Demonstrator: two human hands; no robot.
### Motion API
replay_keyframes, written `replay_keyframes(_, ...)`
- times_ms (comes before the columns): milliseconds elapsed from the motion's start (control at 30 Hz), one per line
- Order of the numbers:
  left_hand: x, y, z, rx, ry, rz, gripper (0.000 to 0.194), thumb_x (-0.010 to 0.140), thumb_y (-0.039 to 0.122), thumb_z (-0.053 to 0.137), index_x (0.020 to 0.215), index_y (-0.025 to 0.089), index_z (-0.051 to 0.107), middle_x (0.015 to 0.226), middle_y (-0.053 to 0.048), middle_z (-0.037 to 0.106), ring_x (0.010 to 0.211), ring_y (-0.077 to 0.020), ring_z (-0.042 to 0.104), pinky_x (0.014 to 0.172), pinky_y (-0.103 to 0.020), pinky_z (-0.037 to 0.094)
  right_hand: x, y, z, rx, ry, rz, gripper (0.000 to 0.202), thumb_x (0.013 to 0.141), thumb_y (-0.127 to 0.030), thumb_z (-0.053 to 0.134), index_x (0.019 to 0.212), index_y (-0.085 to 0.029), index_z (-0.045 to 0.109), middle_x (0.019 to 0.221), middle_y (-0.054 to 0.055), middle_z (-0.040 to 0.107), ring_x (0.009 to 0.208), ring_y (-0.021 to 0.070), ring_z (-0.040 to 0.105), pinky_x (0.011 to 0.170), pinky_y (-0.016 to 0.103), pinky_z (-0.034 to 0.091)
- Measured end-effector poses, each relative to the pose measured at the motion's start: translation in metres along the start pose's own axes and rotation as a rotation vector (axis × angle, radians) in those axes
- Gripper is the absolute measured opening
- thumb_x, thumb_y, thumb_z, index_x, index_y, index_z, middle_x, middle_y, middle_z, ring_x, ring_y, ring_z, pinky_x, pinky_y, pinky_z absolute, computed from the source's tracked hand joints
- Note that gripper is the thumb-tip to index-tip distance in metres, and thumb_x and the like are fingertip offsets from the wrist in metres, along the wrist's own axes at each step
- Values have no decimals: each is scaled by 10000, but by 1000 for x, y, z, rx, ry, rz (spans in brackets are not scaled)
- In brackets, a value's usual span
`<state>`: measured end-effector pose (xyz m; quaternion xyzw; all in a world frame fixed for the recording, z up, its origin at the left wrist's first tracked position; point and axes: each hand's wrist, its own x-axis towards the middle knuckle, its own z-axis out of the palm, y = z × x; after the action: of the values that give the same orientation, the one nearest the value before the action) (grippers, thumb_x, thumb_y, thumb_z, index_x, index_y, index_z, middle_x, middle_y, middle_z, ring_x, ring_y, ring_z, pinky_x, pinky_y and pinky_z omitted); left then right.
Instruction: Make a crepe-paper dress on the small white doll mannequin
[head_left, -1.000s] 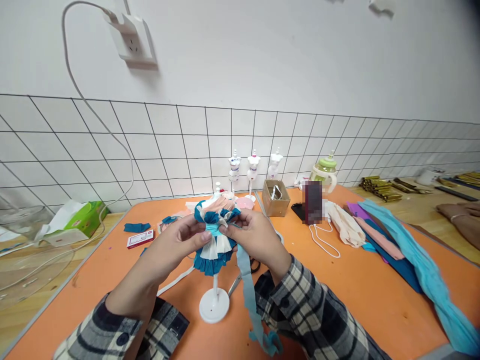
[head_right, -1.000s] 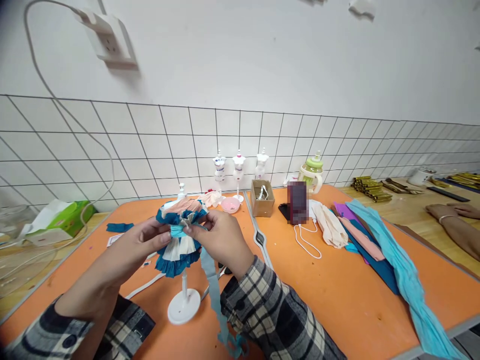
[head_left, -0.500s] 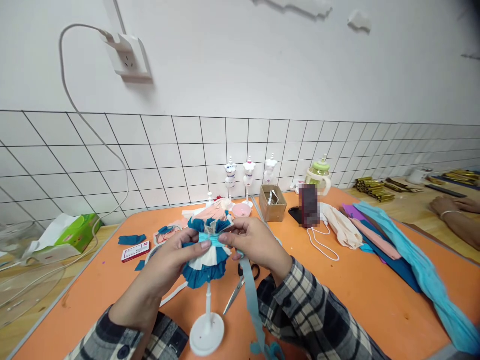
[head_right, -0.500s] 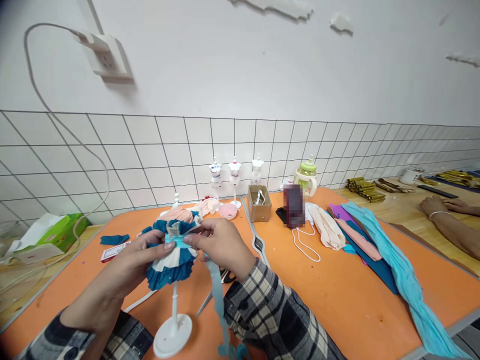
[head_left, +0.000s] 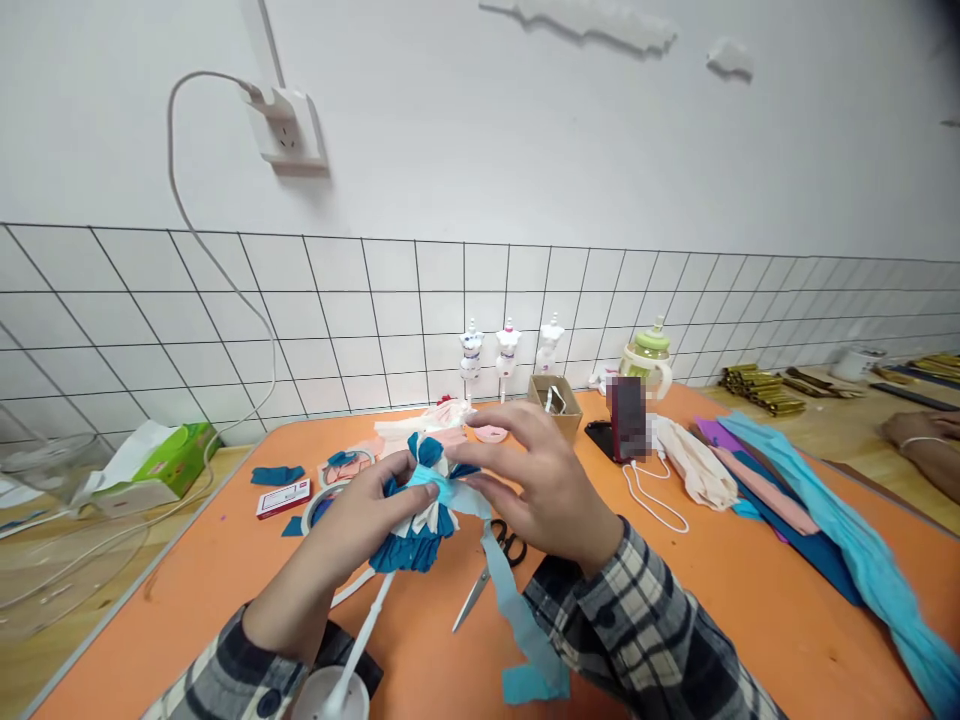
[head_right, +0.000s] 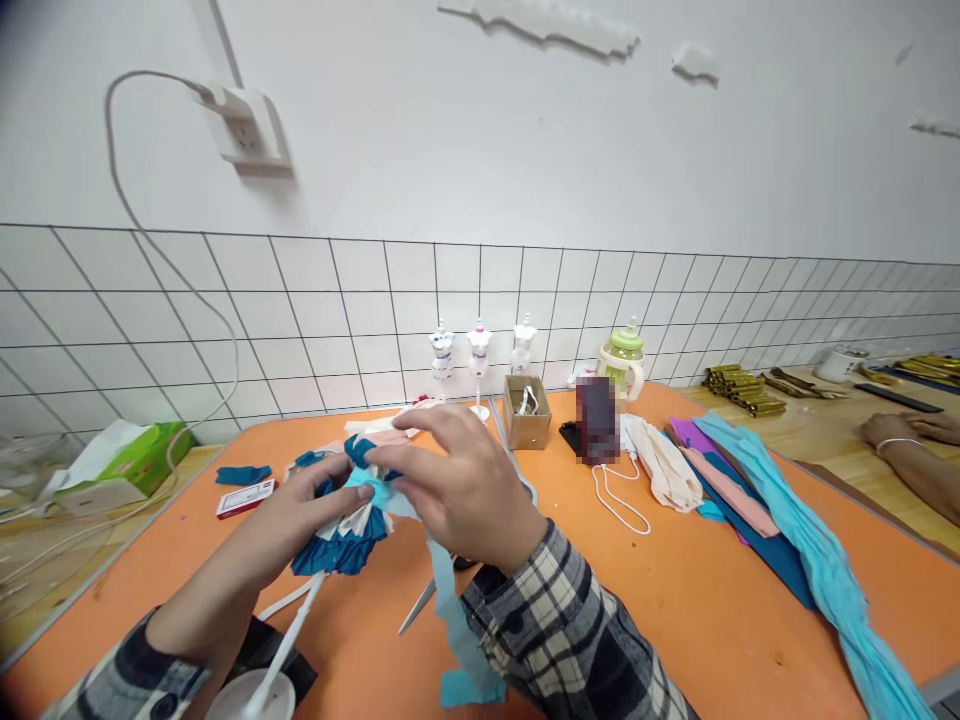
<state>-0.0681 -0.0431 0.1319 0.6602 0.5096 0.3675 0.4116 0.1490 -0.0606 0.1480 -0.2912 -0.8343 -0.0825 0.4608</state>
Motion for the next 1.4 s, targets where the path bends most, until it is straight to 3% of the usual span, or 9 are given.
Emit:
replay_keyframes(67, 0, -1, 1, 97, -37, 32, 279, 778, 474, 655, 791, 215, 553, 754, 32, 529, 738, -187, 532, 635, -280, 425, 0, -2, 3, -55, -43, -93, 254, 944, -171, 538, 1140, -270, 668, 1275, 58, 593, 1198, 212, 503, 1030, 419, 422)
replay_keyframes(200, -1, 0, 3, 244, -62, 34, 320, 774, 499, 639, 746, 218, 490, 699, 48, 465, 689, -171, 475, 593, -267, 381, -2, -1, 12, -177, -63, -67, 160, 956, -219, 547, 1002, -243, 697, 1255, 47, 624, 1193, 227, 502, 996, 418, 420)
replay_keyframes(333, -4, 4, 7, 359, -83, 48, 314, 762, 490, 643, 768, 220, 484, 700, 49, 501, 685, -175, 495, 589, -268, 369, -5, 1, 15, -250, -64, -93, 158, 955, -206, 548, 876, -224, 684, 1193, 24, 662, 1144, 223, 528, 961, 413, 404)
replay_keyframes(500, -8, 5, 14, 529, -37, 81, 280, 753, 461, 649, 831, 219, 533, 711, 36, 576, 685, -196, 542, 594, -283, 367, -7, 2, 16, -278, -129, -132, 146, 965, -219, 539, 877, -213, 656, 1137, 18, 676, 1091, 213, 546, 944, 395, 383)
replay_keyframes(700, -7, 0, 17, 585, -96, 122, 325, 734, 484, 674, 873, 216, 552, 762, 19, 610, 702, -209, 570, 596, -291, 380, -6, 5, 24, -265, -185, -31, 129, 951, -291, 569, 900, -201, 646, 1087, 44, 666, 1025, 227, 569, 882, 415, 387)
replay_keyframes(833, -5, 0, 16, 519, -84, 112, 324, 767, 512, 636, 870, 216, 556, 747, 25, 601, 702, -201, 566, 599, -283, 388, -5, 11, 24, -25, -115, 79, 121, 911, -333, 630, 916, -212, 624, 1006, 33, 666, 979, 210, 589, 880, 395, 418)
replay_keyframes(967, -5, 6, 13, 426, -102, 89, 328, 770, 521, 639, 856, 212, 573, 760, 26, 600, 705, -189, 563, 605, -268, 398, -3, 15, 11, 269, -10, 172, 145, 899, -345, 640, 979, -224, 633, 1094, 58, 642, 1069, 202, 588, 928, 367, 458)
replay_keyframes(1200, -6, 8, 8, 233, -107, 36, 327, 742, 515, 683, 770, 205, 583, 711, 25, 554, 674, -176, 538, 574, -256, 407, -6, 10, 8, 70, -24, 191, 77, 824, -231, 690, 870, -222, 627, 1188, 63, 593, 1129, 230, 542, 981, 412, 423)
replay_keyframes(1400, -4, 5, 7, 39, -129, 22, 349, 761, 527, 675, 894, 205, 647, 808, -12, 637, 756, -216, 604, 611, -280, 463, -5, 6, 9, 46, 3, 210, 98, 784, -137, 623, 836, -215, 591, 1280, 85, 547, 1212, 243, 506, 1005, 417, 415)
